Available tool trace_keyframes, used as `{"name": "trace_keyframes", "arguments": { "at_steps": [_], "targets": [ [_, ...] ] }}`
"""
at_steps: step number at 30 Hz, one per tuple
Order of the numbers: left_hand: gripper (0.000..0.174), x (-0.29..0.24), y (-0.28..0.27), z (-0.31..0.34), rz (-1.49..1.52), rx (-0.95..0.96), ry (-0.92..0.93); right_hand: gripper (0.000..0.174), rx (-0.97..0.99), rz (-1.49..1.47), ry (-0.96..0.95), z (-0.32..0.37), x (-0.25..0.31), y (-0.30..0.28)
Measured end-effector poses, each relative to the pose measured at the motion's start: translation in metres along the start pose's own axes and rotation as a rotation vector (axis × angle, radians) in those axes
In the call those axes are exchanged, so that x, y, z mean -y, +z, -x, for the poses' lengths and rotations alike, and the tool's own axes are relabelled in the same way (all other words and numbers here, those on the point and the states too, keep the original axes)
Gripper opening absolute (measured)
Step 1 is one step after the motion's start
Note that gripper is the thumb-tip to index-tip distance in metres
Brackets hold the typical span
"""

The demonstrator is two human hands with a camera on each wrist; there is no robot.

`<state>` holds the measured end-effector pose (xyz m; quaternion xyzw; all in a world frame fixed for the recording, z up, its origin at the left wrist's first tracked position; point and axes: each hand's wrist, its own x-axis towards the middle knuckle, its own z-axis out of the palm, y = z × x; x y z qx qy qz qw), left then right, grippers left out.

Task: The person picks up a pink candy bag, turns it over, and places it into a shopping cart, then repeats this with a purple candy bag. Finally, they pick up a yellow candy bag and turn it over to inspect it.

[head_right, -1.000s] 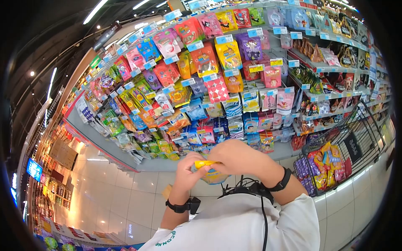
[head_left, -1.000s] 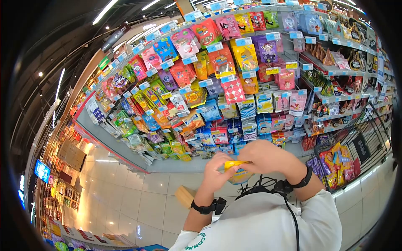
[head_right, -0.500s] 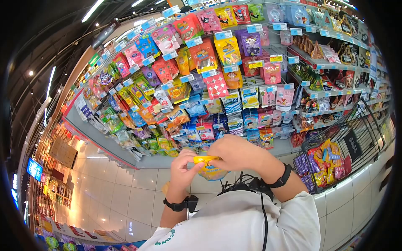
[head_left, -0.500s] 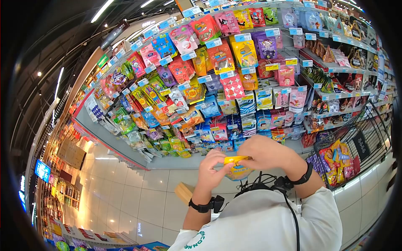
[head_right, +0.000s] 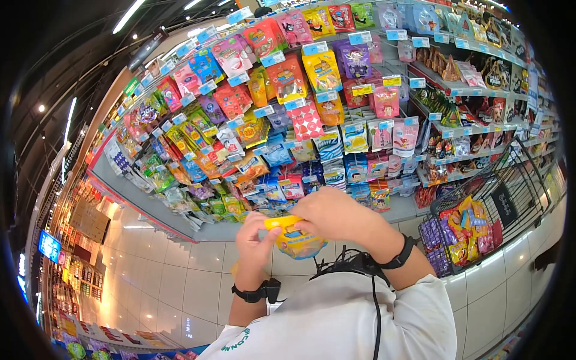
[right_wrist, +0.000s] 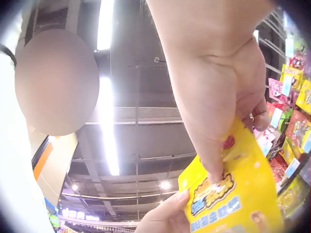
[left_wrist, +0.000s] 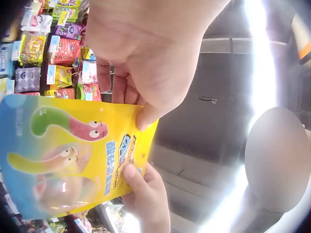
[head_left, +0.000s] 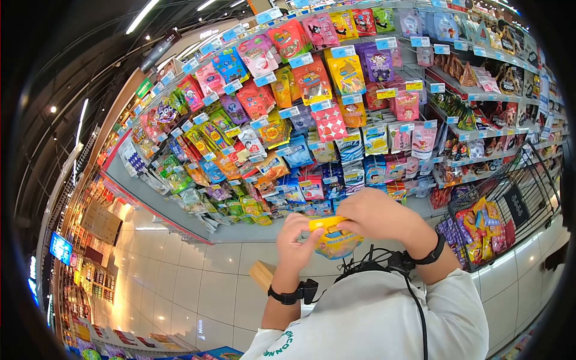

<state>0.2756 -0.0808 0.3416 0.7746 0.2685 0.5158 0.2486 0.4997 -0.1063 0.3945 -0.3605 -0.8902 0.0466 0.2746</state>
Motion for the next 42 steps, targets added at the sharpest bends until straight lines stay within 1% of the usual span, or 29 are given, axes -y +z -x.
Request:
{"name": "trace_keyframes", "arguments": {
  "at_steps": [1, 2, 4, 8, 10, 11, 14, 16, 17, 19, 20, 22, 24, 26, 28, 29, 30, 31, 32, 33, 34, 35, 36, 38, 39, 40, 41, 42],
  "targets": [
    [0.008, 0.002, -0.003, 0.0, 0.031, -0.072, -0.028, 0.019, 0.012, 0.036, 0.061, 0.001, 0.0, -0.004],
    [0.008, 0.005, -0.007, 0.0, 0.032, -0.069, -0.024, 0.019, 0.008, 0.038, 0.063, 0.002, -0.003, -0.002],
    [0.008, 0.01, -0.013, 0.0, 0.023, -0.025, -0.013, 0.017, -0.038, -0.013, -0.009, 0.005, -0.011, 0.003],
    [0.01, 0.0, -0.009, -0.005, 0.044, -0.01, 0.005, 0.017, -0.068, 0.012, -0.056, 0.005, -0.01, -0.001],
    [0.011, -0.006, -0.007, -0.011, -0.001, 0.116, 0.0, 0.017, -0.052, -0.011, -0.103, 0.003, -0.007, 0.0],
    [0.011, -0.004, -0.007, -0.009, 0.0, 0.114, -0.006, 0.017, -0.047, -0.014, -0.103, 0.004, -0.007, 0.001],
    [0.012, 0.003, -0.005, -0.009, -0.002, 0.076, -0.021, 0.016, -0.082, 0.036, -0.064, 0.003, -0.01, 0.005],
    [0.013, 0.003, -0.007, -0.008, -0.048, 0.043, -0.014, 0.014, -0.169, -0.042, -0.056, 0.003, -0.012, 0.006],
    [0.013, 0.005, -0.008, -0.007, -0.047, 0.043, -0.012, 0.014, -0.17, -0.04, -0.056, 0.003, -0.012, 0.003],
    [0.015, 0.013, -0.008, -0.004, 0.01, -0.06, -0.019, 0.013, -0.202, -0.082, 0.025, 0.006, -0.014, -0.005],
    [0.015, 0.015, -0.012, -0.003, 0.011, -0.061, -0.017, 0.013, -0.202, -0.079, 0.025, 0.008, -0.02, -0.007],
    [0.016, 0.019, -0.024, -0.001, 0.218, -0.244, -0.186, 0.011, -0.244, -0.063, 0.115, 0.019, -0.039, -0.011],
    [0.017, 0.021, -0.042, -0.002, 0.273, -0.278, -0.201, 0.01, -0.253, -0.08, 0.143, 0.031, -0.046, -0.02],
    [0.018, 0.02, -0.046, -0.005, 0.327, -0.317, -0.22, 0.01, -0.279, -0.406, 0.396, 0.035, -0.045, -0.025],
    [0.015, 0.019, -0.044, -0.009, 0.237, -0.191, -0.198, 0.011, -0.291, -0.426, 0.374, 0.032, -0.053, -0.01],
    [0.015, 0.02, -0.039, -0.011, 0.233, -0.197, -0.21, 0.013, -0.312, -0.441, 0.35, 0.03, -0.057, -0.001],
    [0.015, 0.022, -0.03, -0.013, 0.274, -0.237, -0.269, 0.013, -0.304, -0.45, 0.351, 0.025, -0.055, 0.006],
    [0.015, 0.023, -0.021, -0.018, 0.314, -0.276, -0.326, 0.02, -0.315, -0.629, 0.329, 0.017, -0.05, 0.015],
    [0.015, 0.019, -0.014, -0.025, 0.312, -0.277, -0.332, 0.027, -0.327, -0.804, 0.306, 0.01, -0.045, 0.024],
    [0.015, 0.009, -0.007, -0.034, 0.407, -0.283, -0.364, 0.027, -0.324, -0.807, 0.309, 0.006, -0.044, 0.034],
    [0.015, 0.005, -0.001, -0.043, 0.502, -0.29, -0.394, 0.034, -0.257, -0.922, 0.293, 0.003, -0.044, 0.046],
    [0.018, 0.011, 0.005, -0.048, 0.472, -0.3, -0.344, 0.041, -0.189, -1.035, 0.273, 0.0, -0.046, 0.055],
    [0.018, 0.01, 0.008, -0.055, 0.468, -0.302, -0.344, 0.041, -0.188, -1.038, 0.27, 0.001, -0.05, 0.06],
    [0.019, 0.005, 0.013, -0.067, 0.487, -0.249, -0.404, 0.046, 0.065, -1.301, 0.371, 0.005, -0.058, 0.068],
    [0.02, 0.005, 0.015, -0.07, 0.476, -0.232, -0.422, 0.046, 0.059, -1.302, 0.369, 0.005, -0.06, 0.07],
    [0.02, 0.005, 0.018, -0.073, 0.475, -0.225, -0.421, 0.045, 0.044, -1.326, 0.421, 0.005, -0.062, 0.071],
    [0.021, 0.006, 0.02, -0.076, 0.55, -0.247, -0.43, 0.045, 0.028, -1.349, 0.475, 0.006, -0.064, 0.071],
    [0.021, 0.006, 0.022, -0.079, 0.625, -0.271, -0.438, 0.045, 0.021, -1.348, 0.476, 0.006, -0.064, 0.07]
  ]
}}
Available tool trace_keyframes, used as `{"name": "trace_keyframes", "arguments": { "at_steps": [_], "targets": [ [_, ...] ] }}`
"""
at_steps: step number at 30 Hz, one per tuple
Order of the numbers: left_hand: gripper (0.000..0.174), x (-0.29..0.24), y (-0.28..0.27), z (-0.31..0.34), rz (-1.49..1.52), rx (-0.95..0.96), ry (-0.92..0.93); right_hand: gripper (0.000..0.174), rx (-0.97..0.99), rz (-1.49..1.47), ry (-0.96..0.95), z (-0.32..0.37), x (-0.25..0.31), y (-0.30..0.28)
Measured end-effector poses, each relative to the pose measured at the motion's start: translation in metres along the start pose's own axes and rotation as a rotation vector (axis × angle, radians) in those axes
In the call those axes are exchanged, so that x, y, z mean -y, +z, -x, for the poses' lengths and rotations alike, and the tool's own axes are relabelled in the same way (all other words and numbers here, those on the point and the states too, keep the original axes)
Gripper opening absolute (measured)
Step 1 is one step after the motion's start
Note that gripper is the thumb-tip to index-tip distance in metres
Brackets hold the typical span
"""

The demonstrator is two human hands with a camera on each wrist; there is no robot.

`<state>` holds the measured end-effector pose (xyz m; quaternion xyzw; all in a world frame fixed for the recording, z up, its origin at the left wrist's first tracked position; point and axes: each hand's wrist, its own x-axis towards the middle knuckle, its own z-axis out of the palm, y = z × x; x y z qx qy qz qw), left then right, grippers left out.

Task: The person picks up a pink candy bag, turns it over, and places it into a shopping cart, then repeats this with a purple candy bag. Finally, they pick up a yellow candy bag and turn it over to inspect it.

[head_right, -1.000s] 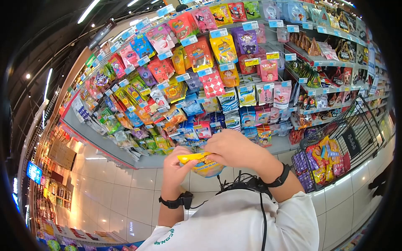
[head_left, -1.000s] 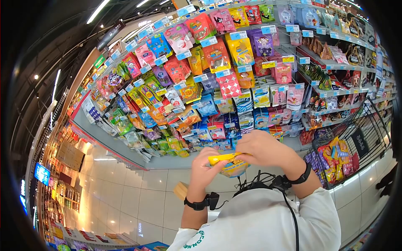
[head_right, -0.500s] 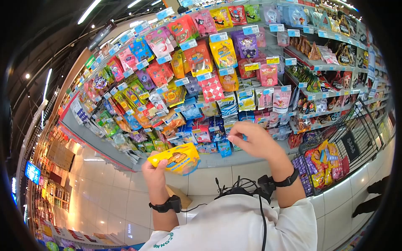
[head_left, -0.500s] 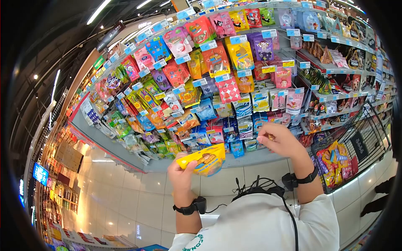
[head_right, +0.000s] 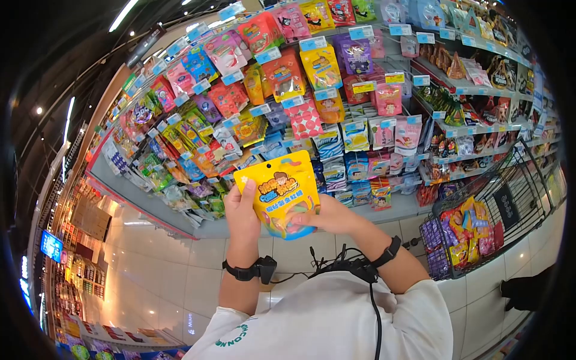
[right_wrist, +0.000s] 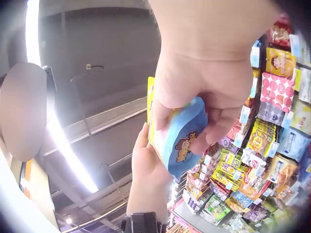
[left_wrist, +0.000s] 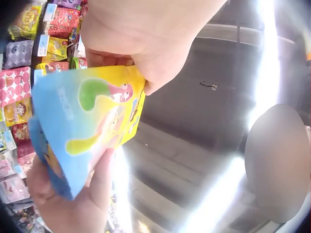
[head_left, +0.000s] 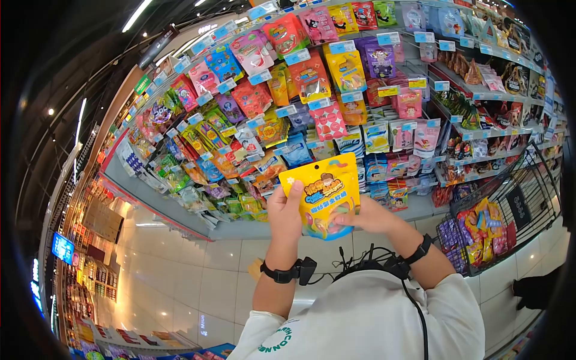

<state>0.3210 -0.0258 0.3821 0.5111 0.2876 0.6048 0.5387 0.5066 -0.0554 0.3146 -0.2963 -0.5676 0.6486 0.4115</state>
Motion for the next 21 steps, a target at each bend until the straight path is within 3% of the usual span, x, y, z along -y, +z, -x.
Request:
{"name": "trace_keyframes", "arguments": {
  "at_steps": [2, 6, 10, 12, 14, 15, 16, 18, 19, 20, 21],
  "targets": [
    [0.022, 0.008, -0.002, 0.0, -0.069, 0.036, -0.027, 0.042, -0.058, -0.063, -0.115, 0.0, 0.003, -0.002],
    [0.028, 0.032, -0.018, -0.001, -0.207, 0.178, -0.171, 0.039, -0.111, 0.004, -0.112, -0.001, -0.002, -0.017],
    [0.032, 0.047, -0.008, 0.0, -0.2, 0.282, -0.163, 0.043, -0.232, -0.136, -0.156, -0.002, -0.003, -0.026],
    [0.044, 0.059, -0.008, -0.001, -0.255, 0.369, -0.169, 0.044, -0.308, -0.153, -0.169, -0.005, -0.01, -0.034],
    [0.049, 0.049, 0.007, 0.0, -0.29, 0.428, -0.118, 0.044, -0.383, -0.632, -0.205, -0.014, -0.016, -0.046],
    [0.055, 0.041, 0.018, -0.002, -0.325, 0.492, -0.052, 0.042, -0.326, -0.89, -0.125, -0.013, -0.009, -0.049],
    [0.055, 0.034, 0.027, -0.004, -0.324, 0.492, -0.058, 0.042, -0.329, -0.893, -0.121, -0.02, -0.009, -0.062],
    [0.061, 0.025, 0.042, -0.014, -0.593, 0.69, 0.111, 0.041, 0.621, -1.189, -0.378, -0.042, -0.015, -0.093],
    [0.06, 0.03, 0.05, -0.023, -0.699, 0.726, 0.308, 0.041, 0.725, -1.172, -0.396, -0.053, -0.011, -0.102],
    [0.06, 0.04, 0.066, -0.039, -0.709, 0.711, 0.282, 0.041, 0.727, -1.201, -0.381, -0.064, -0.012, -0.112],
    [0.059, 0.044, 0.08, -0.047, -0.858, 0.67, 0.458, 0.041, 0.492, -1.351, -0.338, -0.066, -0.01, -0.109]
  ]
}}
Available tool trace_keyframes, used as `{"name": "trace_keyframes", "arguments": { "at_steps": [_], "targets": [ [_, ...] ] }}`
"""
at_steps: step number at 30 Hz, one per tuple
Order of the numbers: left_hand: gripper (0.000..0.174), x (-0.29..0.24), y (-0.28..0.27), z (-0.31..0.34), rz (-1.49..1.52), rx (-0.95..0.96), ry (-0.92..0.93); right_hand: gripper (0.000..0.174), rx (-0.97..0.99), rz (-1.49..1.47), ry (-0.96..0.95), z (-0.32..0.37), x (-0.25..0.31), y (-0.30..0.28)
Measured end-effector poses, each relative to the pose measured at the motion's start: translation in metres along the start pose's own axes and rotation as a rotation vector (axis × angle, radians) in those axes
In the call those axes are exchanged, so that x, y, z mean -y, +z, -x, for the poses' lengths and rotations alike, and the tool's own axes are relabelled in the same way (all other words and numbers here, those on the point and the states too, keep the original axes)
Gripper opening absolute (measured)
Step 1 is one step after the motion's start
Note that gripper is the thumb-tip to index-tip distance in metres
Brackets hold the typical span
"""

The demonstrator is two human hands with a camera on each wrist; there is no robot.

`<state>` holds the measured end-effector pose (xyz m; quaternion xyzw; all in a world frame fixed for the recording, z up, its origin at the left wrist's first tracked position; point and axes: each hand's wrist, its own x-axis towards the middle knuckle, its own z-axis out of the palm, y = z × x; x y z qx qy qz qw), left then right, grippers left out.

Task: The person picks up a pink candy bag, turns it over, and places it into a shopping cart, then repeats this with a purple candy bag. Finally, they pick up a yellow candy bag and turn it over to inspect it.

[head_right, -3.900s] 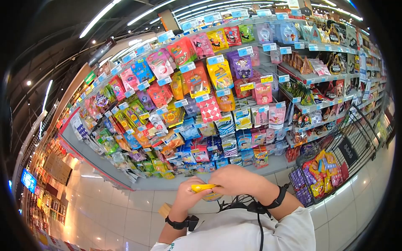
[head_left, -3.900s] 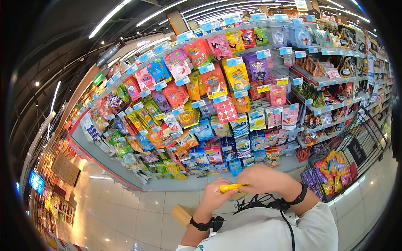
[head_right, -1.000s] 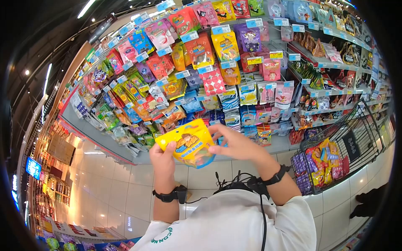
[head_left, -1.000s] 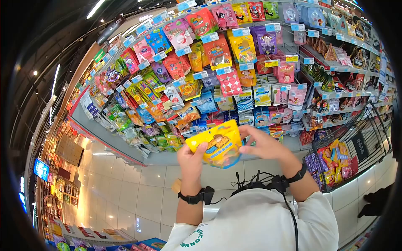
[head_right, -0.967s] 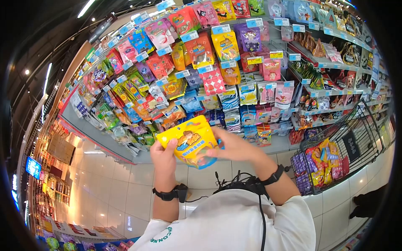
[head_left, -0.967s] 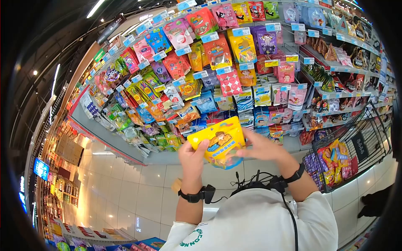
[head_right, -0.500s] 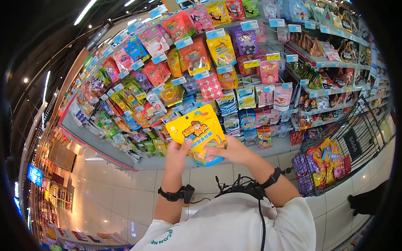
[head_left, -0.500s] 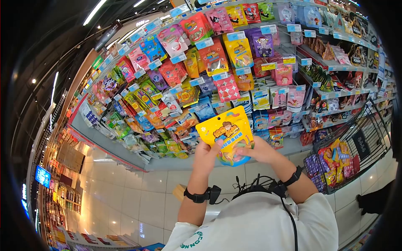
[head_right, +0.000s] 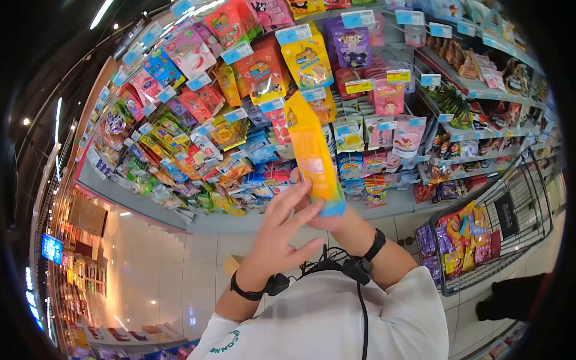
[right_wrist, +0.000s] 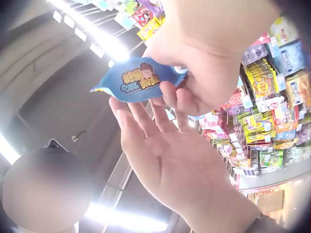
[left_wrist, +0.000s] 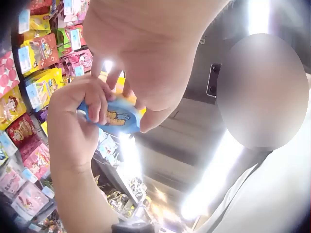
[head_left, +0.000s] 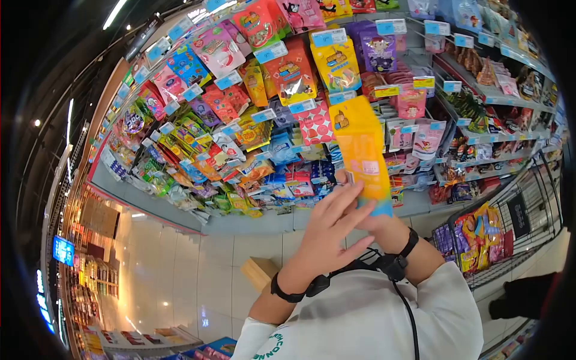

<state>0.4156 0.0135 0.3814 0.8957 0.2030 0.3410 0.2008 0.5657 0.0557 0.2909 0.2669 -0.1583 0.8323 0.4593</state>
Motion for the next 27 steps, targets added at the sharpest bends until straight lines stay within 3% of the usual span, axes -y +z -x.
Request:
{"name": "trace_keyframes", "arguments": {
  "at_steps": [1, 4, 8, 10, 14, 19, 22, 27],
  "targets": [
    [0.057, 0.001, 0.005, -0.012, -0.204, -0.047, 0.084, 0.041, -0.208, -0.087, -0.131, -0.005, -0.001, 0.002],
    [0.054, 0.013, 0.011, -0.039, -0.285, -0.006, 0.024, 0.04, -0.283, 0.091, -0.207, -0.026, 0.021, -0.005],
    [0.055, 0.042, 0.02, -0.065, -0.344, -0.001, -0.058, 0.044, -0.235, 0.134, -0.101, -0.048, 0.061, -0.02],
    [0.056, 0.053, 0.023, -0.077, -0.352, -0.01, -0.085, 0.053, 0.023, -0.055, 0.064, -0.06, 0.078, -0.029],
    [0.053, 0.066, 0.028, -0.1, -0.383, -0.017, -0.143, 0.06, -0.029, -0.118, 0.107, -0.072, 0.104, -0.038],
    [0.05, 0.081, 0.037, -0.119, -0.398, -0.056, -0.216, 0.06, -0.279, -0.016, 0.03, -0.078, 0.122, -0.044],
    [0.049, 0.087, 0.043, -0.13, -0.405, -0.077, -0.236, 0.058, -0.196, -0.211, 0.118, -0.078, 0.135, -0.062],
    [0.046, 0.094, 0.052, -0.144, -0.379, -0.103, -0.227, 0.05, -0.198, -0.094, 0.085, -0.074, 0.156, -0.059]
  ]
}}
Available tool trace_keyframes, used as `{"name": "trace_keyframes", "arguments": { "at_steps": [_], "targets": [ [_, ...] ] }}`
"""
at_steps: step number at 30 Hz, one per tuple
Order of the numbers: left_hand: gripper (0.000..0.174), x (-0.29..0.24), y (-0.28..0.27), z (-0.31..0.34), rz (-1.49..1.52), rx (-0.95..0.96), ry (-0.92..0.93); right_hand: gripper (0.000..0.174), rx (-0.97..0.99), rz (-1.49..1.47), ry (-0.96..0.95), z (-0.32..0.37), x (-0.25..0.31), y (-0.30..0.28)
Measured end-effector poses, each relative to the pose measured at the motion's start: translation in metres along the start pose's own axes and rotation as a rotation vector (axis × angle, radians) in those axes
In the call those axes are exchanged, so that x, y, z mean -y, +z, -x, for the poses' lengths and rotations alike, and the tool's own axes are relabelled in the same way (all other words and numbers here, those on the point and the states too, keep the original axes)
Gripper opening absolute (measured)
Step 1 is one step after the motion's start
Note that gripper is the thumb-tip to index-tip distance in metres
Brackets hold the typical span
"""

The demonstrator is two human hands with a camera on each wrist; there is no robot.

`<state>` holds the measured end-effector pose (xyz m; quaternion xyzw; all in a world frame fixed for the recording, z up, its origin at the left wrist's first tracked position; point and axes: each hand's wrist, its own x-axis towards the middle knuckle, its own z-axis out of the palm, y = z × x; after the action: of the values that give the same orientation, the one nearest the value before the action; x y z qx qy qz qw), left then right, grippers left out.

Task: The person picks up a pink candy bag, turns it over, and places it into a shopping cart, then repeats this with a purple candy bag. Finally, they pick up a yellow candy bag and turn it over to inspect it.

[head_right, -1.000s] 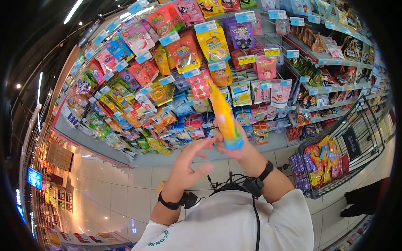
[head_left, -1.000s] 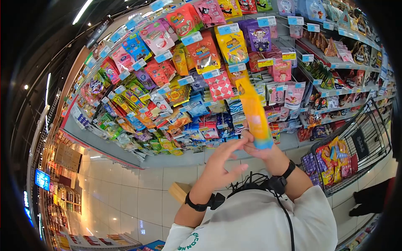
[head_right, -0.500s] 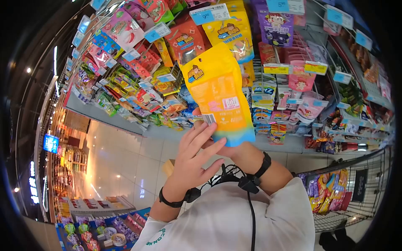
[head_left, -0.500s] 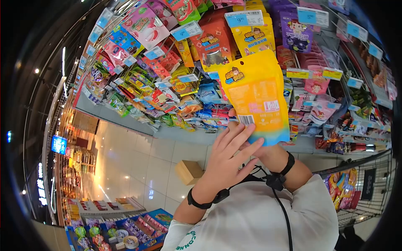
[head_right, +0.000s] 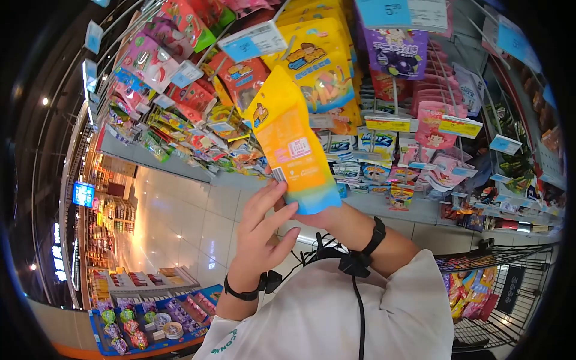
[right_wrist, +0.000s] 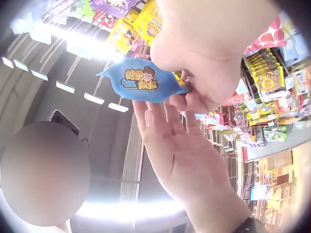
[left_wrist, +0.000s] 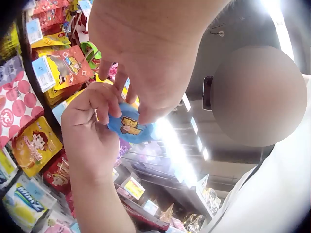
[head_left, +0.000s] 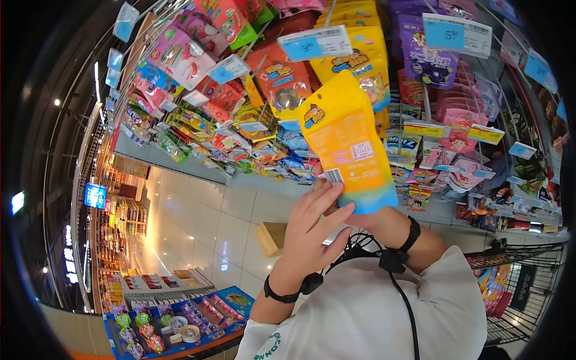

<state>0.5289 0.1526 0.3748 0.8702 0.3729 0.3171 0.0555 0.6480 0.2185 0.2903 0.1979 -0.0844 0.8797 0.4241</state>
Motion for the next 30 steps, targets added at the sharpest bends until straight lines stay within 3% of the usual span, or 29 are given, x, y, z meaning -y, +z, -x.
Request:
{"name": "trace_keyframes", "arguments": {
  "at_steps": [8, 14, 17, 25, 30],
  "targets": [
    [0.043, -0.011, 0.014, -0.022, 0.026, -0.043, 0.02, 0.05, -0.073, 0.021, -0.02, 0.015, 0.025, 0.011],
    [0.037, -0.019, 0.022, -0.035, 0.046, -0.052, 0.091, 0.053, 0.022, 0.241, -0.059, 0.023, 0.038, 0.012],
    [0.037, -0.02, 0.026, -0.038, -0.002, -0.091, 0.135, 0.054, -0.086, 0.371, -0.158, 0.026, 0.041, 0.034],
    [0.038, -0.025, 0.028, -0.037, -0.022, -0.113, 0.163, 0.064, 0.027, -0.032, 0.009, 0.029, 0.05, 0.027],
    [0.037, -0.03, 0.021, -0.033, -0.048, -0.113, 0.161, 0.063, 0.103, -0.041, 0.064, 0.029, 0.044, 0.034]
  ]
}}
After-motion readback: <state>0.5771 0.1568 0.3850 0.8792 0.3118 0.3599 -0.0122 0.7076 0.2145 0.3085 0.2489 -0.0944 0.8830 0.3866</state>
